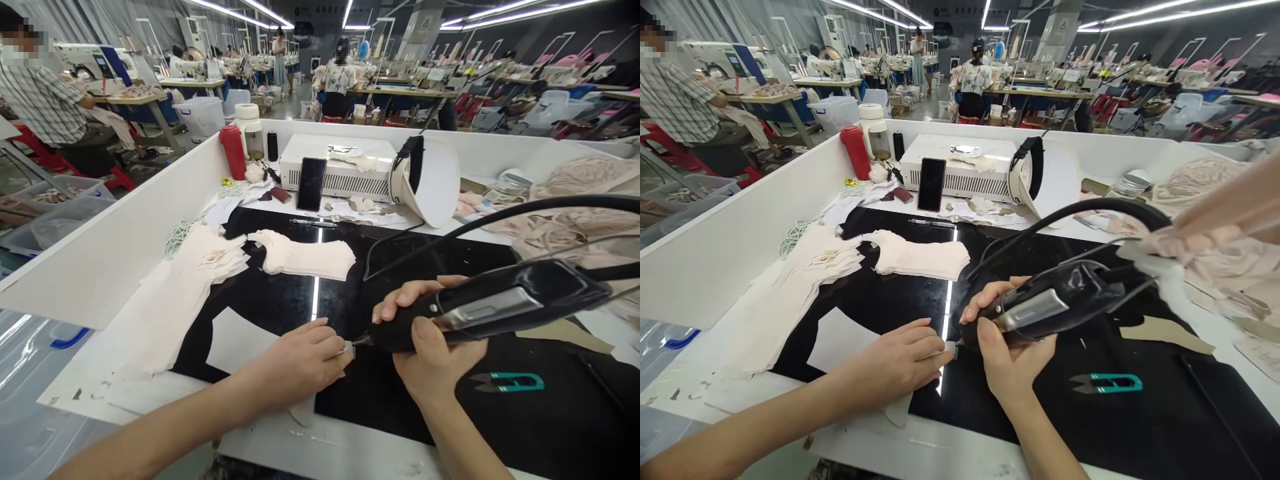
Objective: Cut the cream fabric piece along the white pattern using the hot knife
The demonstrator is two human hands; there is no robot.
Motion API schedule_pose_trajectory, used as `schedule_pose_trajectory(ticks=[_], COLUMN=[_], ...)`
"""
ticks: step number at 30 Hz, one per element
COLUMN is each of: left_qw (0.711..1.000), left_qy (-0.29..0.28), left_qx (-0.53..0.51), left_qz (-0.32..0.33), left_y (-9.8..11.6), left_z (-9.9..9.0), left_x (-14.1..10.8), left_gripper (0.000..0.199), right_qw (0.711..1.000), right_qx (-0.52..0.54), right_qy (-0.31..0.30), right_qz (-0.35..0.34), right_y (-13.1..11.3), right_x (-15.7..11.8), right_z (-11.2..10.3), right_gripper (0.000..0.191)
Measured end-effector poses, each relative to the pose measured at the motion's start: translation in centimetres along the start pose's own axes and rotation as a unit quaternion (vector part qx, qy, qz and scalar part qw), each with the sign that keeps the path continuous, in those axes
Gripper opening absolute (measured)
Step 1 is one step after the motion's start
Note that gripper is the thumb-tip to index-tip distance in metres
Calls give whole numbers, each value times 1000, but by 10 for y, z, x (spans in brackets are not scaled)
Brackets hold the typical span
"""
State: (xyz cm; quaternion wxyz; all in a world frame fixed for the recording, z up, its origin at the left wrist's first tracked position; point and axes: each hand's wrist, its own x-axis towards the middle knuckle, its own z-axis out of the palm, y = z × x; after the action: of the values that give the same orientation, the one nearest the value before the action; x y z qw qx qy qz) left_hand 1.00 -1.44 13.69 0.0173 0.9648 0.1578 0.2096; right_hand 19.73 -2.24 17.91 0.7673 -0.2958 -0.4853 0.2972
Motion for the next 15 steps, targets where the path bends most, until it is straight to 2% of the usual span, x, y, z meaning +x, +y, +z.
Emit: schedule_pose_trajectory(ticks=[6, 15], left_qw=[999, 997], left_qy=[-26, -53], left_qx=[6, 18], left_qz=[-18, -48], left_y=[-6, -9], left_z=[9, 6], left_x=[-3, -7], left_gripper=[26, 33], right_qw=[1000, 1000], right_qx=[9, 13], right_qy=[-18, -9], right_qz=[1, 10], right_y=[5, 6], right_x=[-2, -4], right_z=[0, 1], right_gripper=[40, 41])
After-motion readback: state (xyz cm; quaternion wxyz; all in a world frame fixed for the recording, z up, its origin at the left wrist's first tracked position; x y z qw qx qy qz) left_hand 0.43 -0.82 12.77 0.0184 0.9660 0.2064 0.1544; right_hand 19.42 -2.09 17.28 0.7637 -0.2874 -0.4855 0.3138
